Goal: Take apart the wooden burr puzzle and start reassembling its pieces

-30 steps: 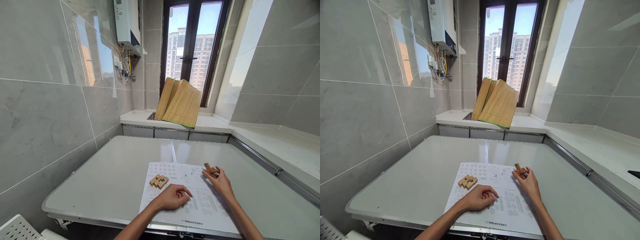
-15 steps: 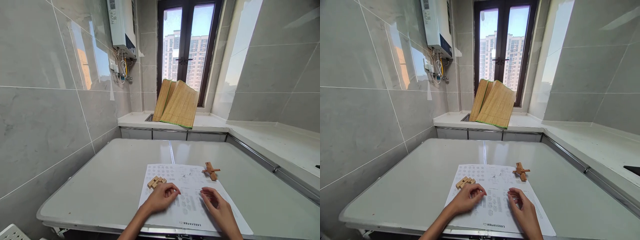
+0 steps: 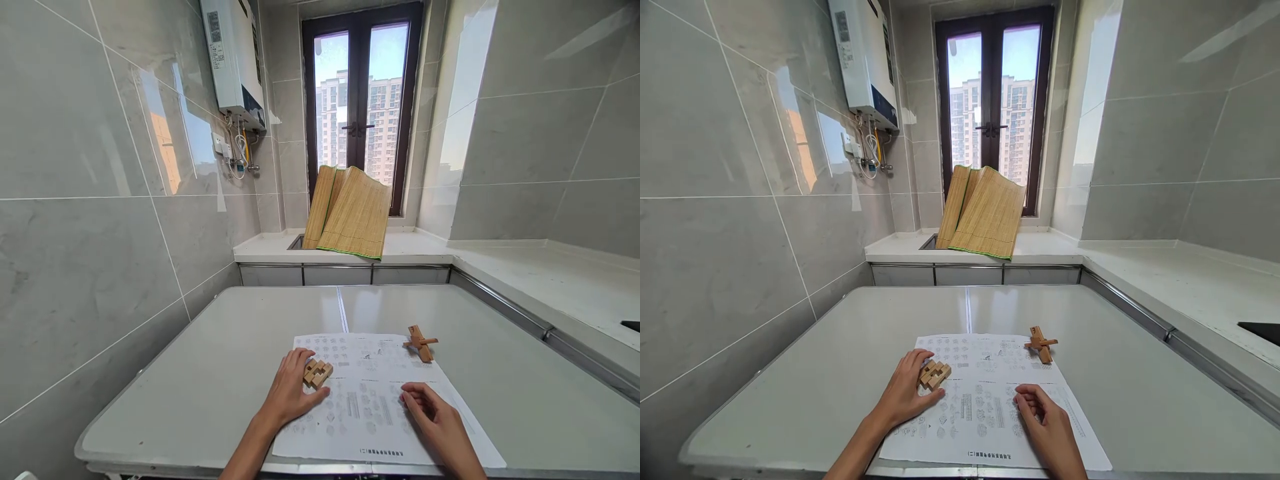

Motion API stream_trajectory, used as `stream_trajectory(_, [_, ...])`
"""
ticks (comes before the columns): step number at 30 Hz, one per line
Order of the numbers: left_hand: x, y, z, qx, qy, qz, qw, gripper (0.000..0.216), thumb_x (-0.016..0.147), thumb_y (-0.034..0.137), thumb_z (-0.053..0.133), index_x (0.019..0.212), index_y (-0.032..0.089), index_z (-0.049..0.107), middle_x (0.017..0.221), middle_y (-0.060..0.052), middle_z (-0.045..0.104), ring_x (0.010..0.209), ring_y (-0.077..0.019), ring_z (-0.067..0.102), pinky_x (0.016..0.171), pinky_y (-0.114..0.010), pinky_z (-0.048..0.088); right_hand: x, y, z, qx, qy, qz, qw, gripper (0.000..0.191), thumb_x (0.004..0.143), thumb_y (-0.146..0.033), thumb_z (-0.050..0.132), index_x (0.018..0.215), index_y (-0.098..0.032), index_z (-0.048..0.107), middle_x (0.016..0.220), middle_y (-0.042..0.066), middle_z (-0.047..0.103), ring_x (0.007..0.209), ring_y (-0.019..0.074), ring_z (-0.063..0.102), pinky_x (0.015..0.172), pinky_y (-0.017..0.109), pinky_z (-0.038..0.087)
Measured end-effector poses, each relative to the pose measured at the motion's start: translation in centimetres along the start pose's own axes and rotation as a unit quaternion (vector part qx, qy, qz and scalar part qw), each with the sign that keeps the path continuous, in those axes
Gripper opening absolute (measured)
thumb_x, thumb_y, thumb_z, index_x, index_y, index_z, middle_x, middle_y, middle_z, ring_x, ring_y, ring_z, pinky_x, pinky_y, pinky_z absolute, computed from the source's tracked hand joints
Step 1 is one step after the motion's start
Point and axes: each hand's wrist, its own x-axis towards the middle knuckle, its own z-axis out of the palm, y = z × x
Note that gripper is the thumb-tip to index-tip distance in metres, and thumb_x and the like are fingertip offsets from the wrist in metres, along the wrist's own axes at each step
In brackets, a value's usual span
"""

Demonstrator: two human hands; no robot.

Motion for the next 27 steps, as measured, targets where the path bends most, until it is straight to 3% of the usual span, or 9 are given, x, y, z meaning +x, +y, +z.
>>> stream_trajectory(7, [-0.3, 0.5, -0.2, 0.007, -0.034, -0.017, 0.999, 0.069, 0.075, 0.049, 0.080, 0.135, 0.026, 0.054, 0.139, -0.012, 0.055, 0.109, -0.0322, 0.063, 0.098, -0.048, 0.053, 0.2, 0.5, 0.0, 0.004, -0.005, -0.005, 1.000, 0.042, 0.077, -0.062, 0.070, 0.094, -0.024, 0.077, 0.090, 0.007, 0.082, 0.086, 0.0285, 0.076, 0.081, 0.035, 0.061])
stream_trajectory(15, [-0.6, 1.0, -0.5, -0.048, -0.084, 0.039, 0.995, 0.074, 0.073, 0.044, 0.083, 0.139, 0.028, 0.051, 0.141, -0.010, 0.056, 0.112, -0.0301, 0.063, 0.096, -0.042, 0.055, 0.1, 0.5, 0.1, 0.002, -0.007, -0.010, 1.000, 0.043, 0.078, -0.063, 0.069, 0.094, -0.024, 0.077, 0.089, 0.007, 0.082, 0.086, 0.0284, 0.076, 0.079, 0.034, 0.060])
stream_trajectory(22, [-0.9, 0.3, -1.1, -0.039, -0.109, -0.021, 0.993, 0.082, 0.076, 0.048, 0.081, 0.148, 0.028, 0.047, 0.141, -0.012, 0.062, 0.130, -0.0375, 0.056, 0.111, -0.051, 0.045, 0.1, 0.0, 0.1, -0.001, 0.007, -0.005, 1.000, 0.043, 0.074, -0.065, 0.072, 0.088, -0.025, 0.078, 0.084, 0.006, 0.081, 0.080, 0.0280, 0.076, 0.073, 0.032, 0.061])
stream_trajectory(27, [-0.7, 0.7, -1.6, -0.050, -0.119, -0.052, 0.990, 0.079, 0.077, 0.052, 0.081, 0.146, 0.029, 0.051, 0.136, -0.010, 0.065, 0.122, -0.0354, 0.060, 0.104, -0.048, 0.049, 0.0, 0.0, 0.3, -0.010, 0.002, -0.006, 1.000, 0.045, 0.078, -0.066, 0.066, 0.091, -0.025, 0.077, 0.087, 0.006, 0.081, 0.083, 0.0283, 0.076, 0.076, 0.033, 0.060])
